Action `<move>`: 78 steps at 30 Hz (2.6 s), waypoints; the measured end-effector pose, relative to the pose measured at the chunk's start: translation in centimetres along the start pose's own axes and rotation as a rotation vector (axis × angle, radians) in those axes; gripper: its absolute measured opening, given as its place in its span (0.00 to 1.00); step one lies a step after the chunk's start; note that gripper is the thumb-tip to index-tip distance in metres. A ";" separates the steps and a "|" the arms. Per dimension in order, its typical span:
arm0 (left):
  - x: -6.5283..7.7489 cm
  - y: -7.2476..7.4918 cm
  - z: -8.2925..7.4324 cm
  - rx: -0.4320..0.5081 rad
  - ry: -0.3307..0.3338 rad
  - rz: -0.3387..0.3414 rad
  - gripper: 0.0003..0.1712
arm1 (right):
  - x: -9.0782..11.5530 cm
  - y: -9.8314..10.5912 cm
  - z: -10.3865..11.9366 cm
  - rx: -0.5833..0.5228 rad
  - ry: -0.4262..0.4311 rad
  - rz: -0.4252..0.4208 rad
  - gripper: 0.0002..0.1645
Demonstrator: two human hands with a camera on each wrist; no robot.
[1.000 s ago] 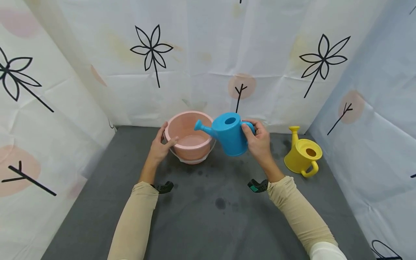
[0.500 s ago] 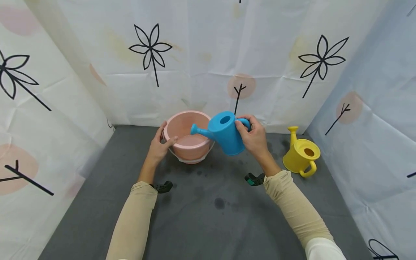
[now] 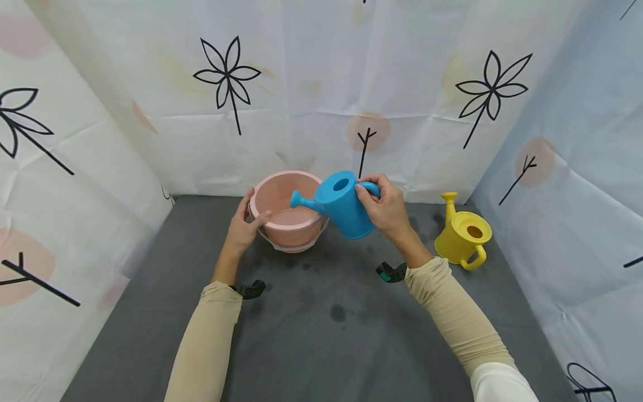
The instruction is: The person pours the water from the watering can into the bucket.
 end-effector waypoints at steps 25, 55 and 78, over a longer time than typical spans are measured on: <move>0.3 -0.6 0.0 0.083 -0.065 -0.037 0.47 | -2.1 0.2 1.1 0.102 0.070 0.138 0.14; 1.0 -0.8 -0.1 0.099 -0.133 -0.068 0.41 | -4.1 -0.4 1.9 0.149 0.081 0.252 0.14; 0.4 -1.8 0.3 0.439 -0.179 -0.099 0.40 | -5.3 -0.6 1.7 0.179 0.038 0.312 0.15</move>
Point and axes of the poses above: each hand's wrist, its own x-axis away from the middle knuckle, its own y-axis out of the back of the hand, z = x × y, the point moved 4 cm from there along -x, towards the middle knuckle, and after that the axes turned 11 degrees about y, right-handed, at the moved point
